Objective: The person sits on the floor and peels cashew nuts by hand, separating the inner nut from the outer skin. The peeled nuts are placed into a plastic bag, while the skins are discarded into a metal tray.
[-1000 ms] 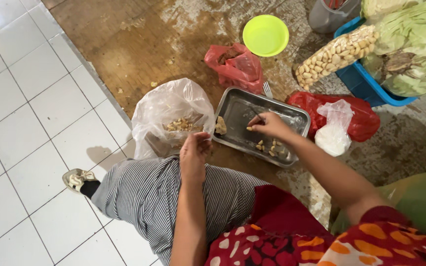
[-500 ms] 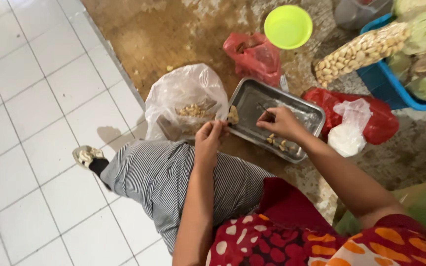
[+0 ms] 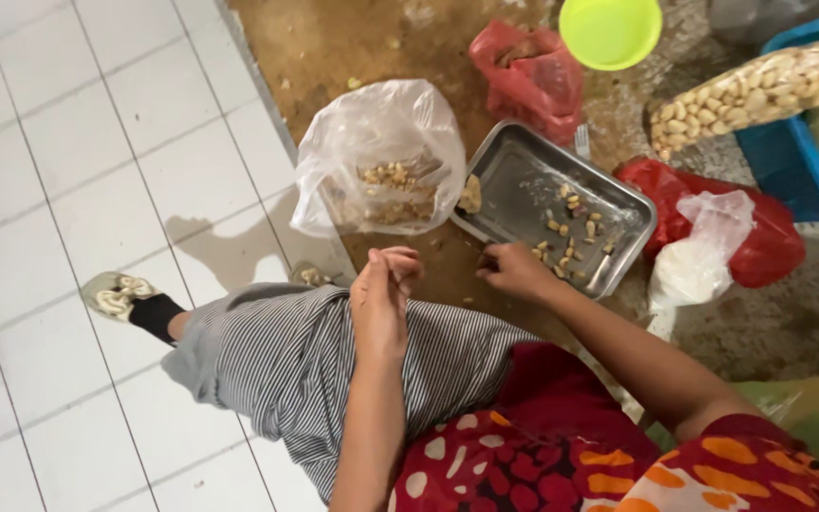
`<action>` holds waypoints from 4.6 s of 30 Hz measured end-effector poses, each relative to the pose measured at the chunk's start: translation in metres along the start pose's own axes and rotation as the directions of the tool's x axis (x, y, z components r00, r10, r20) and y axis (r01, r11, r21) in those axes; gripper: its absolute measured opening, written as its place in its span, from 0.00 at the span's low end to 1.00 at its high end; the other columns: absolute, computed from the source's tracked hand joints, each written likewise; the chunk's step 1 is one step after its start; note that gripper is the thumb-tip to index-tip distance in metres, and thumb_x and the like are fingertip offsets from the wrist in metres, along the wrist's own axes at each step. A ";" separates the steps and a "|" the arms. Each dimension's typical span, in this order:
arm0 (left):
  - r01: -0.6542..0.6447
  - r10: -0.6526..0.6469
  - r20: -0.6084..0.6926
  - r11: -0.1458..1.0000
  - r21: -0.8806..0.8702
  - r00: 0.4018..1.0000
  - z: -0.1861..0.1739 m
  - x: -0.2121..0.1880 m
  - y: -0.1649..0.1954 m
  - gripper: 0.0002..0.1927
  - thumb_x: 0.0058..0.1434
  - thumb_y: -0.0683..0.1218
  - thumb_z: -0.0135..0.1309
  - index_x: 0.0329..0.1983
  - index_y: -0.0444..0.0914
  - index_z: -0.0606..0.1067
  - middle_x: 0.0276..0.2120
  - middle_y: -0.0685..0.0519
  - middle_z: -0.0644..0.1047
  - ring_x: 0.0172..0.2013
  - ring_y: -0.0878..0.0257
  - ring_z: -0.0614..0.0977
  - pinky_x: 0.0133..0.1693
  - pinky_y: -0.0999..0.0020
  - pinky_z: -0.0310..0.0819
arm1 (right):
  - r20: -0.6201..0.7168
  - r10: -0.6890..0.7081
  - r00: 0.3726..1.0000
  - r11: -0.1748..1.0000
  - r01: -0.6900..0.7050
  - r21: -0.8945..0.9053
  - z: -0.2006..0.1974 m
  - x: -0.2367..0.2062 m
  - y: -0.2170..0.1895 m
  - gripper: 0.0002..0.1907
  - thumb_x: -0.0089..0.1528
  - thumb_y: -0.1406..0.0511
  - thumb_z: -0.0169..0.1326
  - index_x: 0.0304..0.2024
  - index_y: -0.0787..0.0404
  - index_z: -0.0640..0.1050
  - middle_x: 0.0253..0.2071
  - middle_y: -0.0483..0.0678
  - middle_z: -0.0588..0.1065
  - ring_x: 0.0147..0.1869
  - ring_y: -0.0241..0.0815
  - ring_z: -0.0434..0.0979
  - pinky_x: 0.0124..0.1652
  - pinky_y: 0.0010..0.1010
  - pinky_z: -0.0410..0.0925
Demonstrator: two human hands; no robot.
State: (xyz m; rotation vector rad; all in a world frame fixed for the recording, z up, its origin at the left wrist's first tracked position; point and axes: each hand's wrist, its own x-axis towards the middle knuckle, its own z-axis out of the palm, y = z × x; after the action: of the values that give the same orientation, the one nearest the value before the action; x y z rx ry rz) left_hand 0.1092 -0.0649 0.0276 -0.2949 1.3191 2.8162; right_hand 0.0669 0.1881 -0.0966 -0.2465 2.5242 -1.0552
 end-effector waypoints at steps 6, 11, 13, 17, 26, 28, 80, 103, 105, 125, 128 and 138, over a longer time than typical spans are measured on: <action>-0.057 0.049 -0.110 0.996 -0.065 0.993 -0.017 -0.039 0.022 0.23 0.77 0.53 0.41 0.37 0.31 0.76 0.43 0.45 0.77 0.40 0.59 0.80 0.46 0.63 0.77 | 0.140 0.035 0.990 0.966 0.002 -0.257 0.016 0.001 -0.015 0.24 0.53 0.57 0.69 0.42 0.67 0.78 0.39 0.63 0.79 0.45 0.62 0.79 0.45 0.48 0.71; -0.086 0.080 -0.200 0.996 -0.023 0.977 -0.036 -0.056 0.036 0.24 0.78 0.55 0.41 0.39 0.32 0.76 0.43 0.46 0.77 0.40 0.59 0.80 0.46 0.63 0.76 | 0.227 0.052 0.973 0.939 0.030 -0.344 0.022 -0.001 -0.027 0.21 0.53 0.57 0.67 0.39 0.66 0.78 0.37 0.61 0.79 0.45 0.61 0.79 0.44 0.49 0.70; -0.090 0.084 -0.211 0.996 -0.015 0.974 -0.044 -0.061 0.038 0.23 0.77 0.55 0.41 0.39 0.33 0.75 0.43 0.47 0.77 0.41 0.60 0.80 0.48 0.62 0.78 | 0.237 0.041 0.971 0.930 0.050 -0.364 0.028 -0.003 -0.027 0.17 0.54 0.58 0.65 0.38 0.64 0.79 0.37 0.59 0.79 0.45 0.61 0.79 0.44 0.50 0.70; -0.113 0.107 -0.209 0.993 -0.017 0.972 -0.056 -0.067 0.040 0.19 0.77 0.53 0.42 0.42 0.33 0.75 0.42 0.48 0.78 0.41 0.61 0.80 0.48 0.64 0.77 | 0.159 -0.082 0.984 0.932 0.132 -0.338 0.031 0.001 -0.034 0.13 0.54 0.62 0.65 0.37 0.63 0.81 0.35 0.59 0.80 0.43 0.61 0.80 0.43 0.49 0.70; -0.060 0.075 -0.027 0.925 0.375 0.997 -0.039 -0.050 0.027 0.10 0.72 0.47 0.52 0.45 0.34 0.77 0.43 0.53 0.80 0.40 0.66 0.80 0.45 0.71 0.77 | 0.029 -0.270 0.963 0.927 0.251 0.279 -0.042 -0.011 -0.134 0.11 0.55 0.65 0.68 0.36 0.63 0.81 0.26 0.42 0.77 0.29 0.28 0.73 0.31 0.24 0.68; -0.088 0.072 0.051 0.888 0.452 0.996 -0.027 -0.043 0.024 0.11 0.72 0.47 0.51 0.47 0.35 0.77 0.42 0.53 0.80 0.39 0.67 0.80 0.43 0.72 0.76 | -0.028 -0.298 0.954 0.908 0.292 0.302 -0.060 -0.024 -0.161 0.11 0.55 0.66 0.68 0.37 0.62 0.81 0.25 0.40 0.75 0.29 0.26 0.70 0.30 0.23 0.66; 0.006 0.008 0.152 0.996 -0.087 0.988 0.006 0.059 -0.031 0.02 0.72 0.41 0.53 0.42 0.38 0.75 0.31 0.58 0.76 0.31 0.71 0.75 0.33 0.77 0.69 | -0.224 -0.376 0.899 0.892 0.417 0.175 -0.094 -0.043 -0.203 0.21 0.65 0.69 0.51 0.61 0.58 0.74 0.39 0.49 0.78 0.40 0.37 0.79 0.42 0.28 0.72; -0.105 0.102 0.042 0.990 0.090 0.994 0.009 0.073 -0.024 0.06 0.69 0.43 0.57 0.39 0.35 0.78 0.35 0.56 0.81 0.33 0.71 0.78 0.33 0.77 0.73 | -0.173 -0.228 0.958 0.823 0.285 0.491 -0.067 0.005 -0.163 0.16 0.67 0.67 0.49 0.58 0.60 0.76 0.29 0.41 0.72 0.28 0.28 0.65 0.28 0.21 0.61; -0.133 0.129 0.053 0.987 0.092 0.990 0.009 0.077 -0.024 0.06 0.69 0.43 0.57 0.40 0.34 0.78 0.36 0.55 0.81 0.35 0.71 0.79 0.38 0.77 0.75 | -0.176 -0.222 0.959 0.810 0.282 0.515 -0.066 0.009 -0.164 0.16 0.67 0.68 0.49 0.57 0.60 0.76 0.29 0.42 0.72 0.28 0.27 0.65 0.28 0.20 0.60; -0.070 0.070 -0.007 0.977 -0.203 0.997 0.012 0.083 -0.015 0.10 0.73 0.46 0.50 0.51 0.37 0.76 0.33 0.57 0.78 0.30 0.69 0.73 0.34 0.74 0.69 | -0.132 -0.181 0.975 0.888 0.220 0.405 -0.085 0.090 -0.169 0.25 0.68 0.66 0.45 0.68 0.44 0.71 0.33 0.46 0.80 0.21 0.31 0.68 0.23 0.26 0.67; -0.041 0.039 -0.012 0.980 -0.197 0.999 0.011 0.084 -0.015 0.10 0.74 0.46 0.50 0.50 0.35 0.76 0.33 0.57 0.77 0.31 0.69 0.73 0.34 0.73 0.69 | -0.134 -0.179 0.975 0.899 0.218 0.381 -0.085 0.094 -0.167 0.24 0.69 0.65 0.45 0.67 0.45 0.73 0.33 0.47 0.80 0.21 0.31 0.66 0.23 0.26 0.66; -0.070 0.074 0.015 0.982 -0.173 0.997 0.014 0.082 -0.015 0.10 0.73 0.47 0.50 0.50 0.38 0.76 0.31 0.58 0.75 0.29 0.70 0.72 0.34 0.75 0.69 | -0.128 -0.155 0.980 0.894 0.194 0.404 -0.082 0.104 -0.150 0.21 0.68 0.63 0.46 0.62 0.60 0.75 0.29 0.43 0.79 0.19 0.31 0.65 0.21 0.27 0.62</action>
State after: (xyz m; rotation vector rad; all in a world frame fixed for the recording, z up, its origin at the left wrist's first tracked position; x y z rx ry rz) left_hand 0.0275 -0.0496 0.0109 -0.2243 1.1053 2.9908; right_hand -0.0607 0.1045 0.0329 -0.3110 2.3114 -1.6787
